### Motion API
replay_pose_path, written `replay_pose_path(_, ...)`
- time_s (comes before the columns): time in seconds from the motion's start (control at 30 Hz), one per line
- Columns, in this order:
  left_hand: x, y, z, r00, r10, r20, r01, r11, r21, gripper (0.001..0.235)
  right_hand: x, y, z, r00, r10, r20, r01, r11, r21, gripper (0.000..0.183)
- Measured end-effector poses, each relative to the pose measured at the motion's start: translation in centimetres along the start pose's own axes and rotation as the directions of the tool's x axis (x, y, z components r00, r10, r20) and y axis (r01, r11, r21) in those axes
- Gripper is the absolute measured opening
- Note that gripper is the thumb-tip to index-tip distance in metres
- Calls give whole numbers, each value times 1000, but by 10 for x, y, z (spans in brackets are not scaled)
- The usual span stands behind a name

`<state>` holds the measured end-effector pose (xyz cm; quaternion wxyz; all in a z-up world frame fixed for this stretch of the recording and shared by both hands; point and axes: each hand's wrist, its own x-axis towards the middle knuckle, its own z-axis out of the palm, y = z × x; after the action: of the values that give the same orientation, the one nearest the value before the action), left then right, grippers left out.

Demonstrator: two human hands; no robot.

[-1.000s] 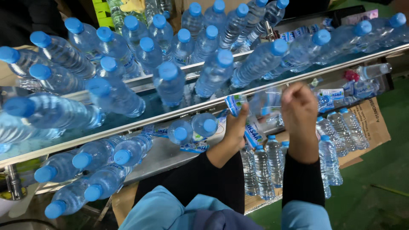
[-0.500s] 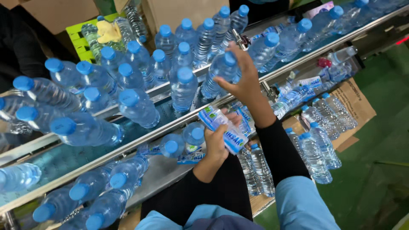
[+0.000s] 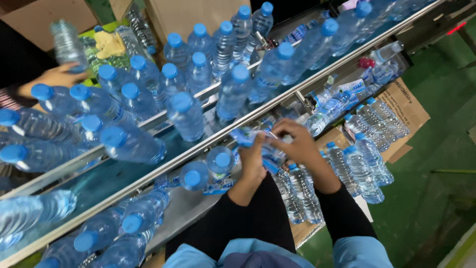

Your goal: The person applies labels to water bottles moving along a conveyor belt. They pick up labels from a stack in their left hand and affix them to the bottles with their right hand as the bottles pass by.

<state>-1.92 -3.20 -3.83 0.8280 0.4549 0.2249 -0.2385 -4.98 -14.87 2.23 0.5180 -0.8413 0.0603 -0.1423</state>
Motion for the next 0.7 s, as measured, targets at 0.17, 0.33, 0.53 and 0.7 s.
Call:
replay_pose_path(0.17, -4, -11, 1, 992, -3, 126, 11, 998, -63, 42, 15, -21, -23, 993, 85, 81, -105, 953, 284, 19)
replay_pose_path(0.33, -19, 37, -11, 972, 151, 182, -115, 974, -197, 54, 57, -57, -25, 979, 156, -134, -139, 982, 130, 14)
replay_pose_path(0.53, -53, 76, -13, 886, 133, 444, 113, 867, -484, 38, 127, -88, -17, 775, -432, -461, 332, 899, -285, 27)
replay_pose_path(0.7, -51, 87, -20, 889, 67, 452, 139, 903, -406, 50, 130, -109, -2, 894, -355, 275, 443, 794, -416, 35)
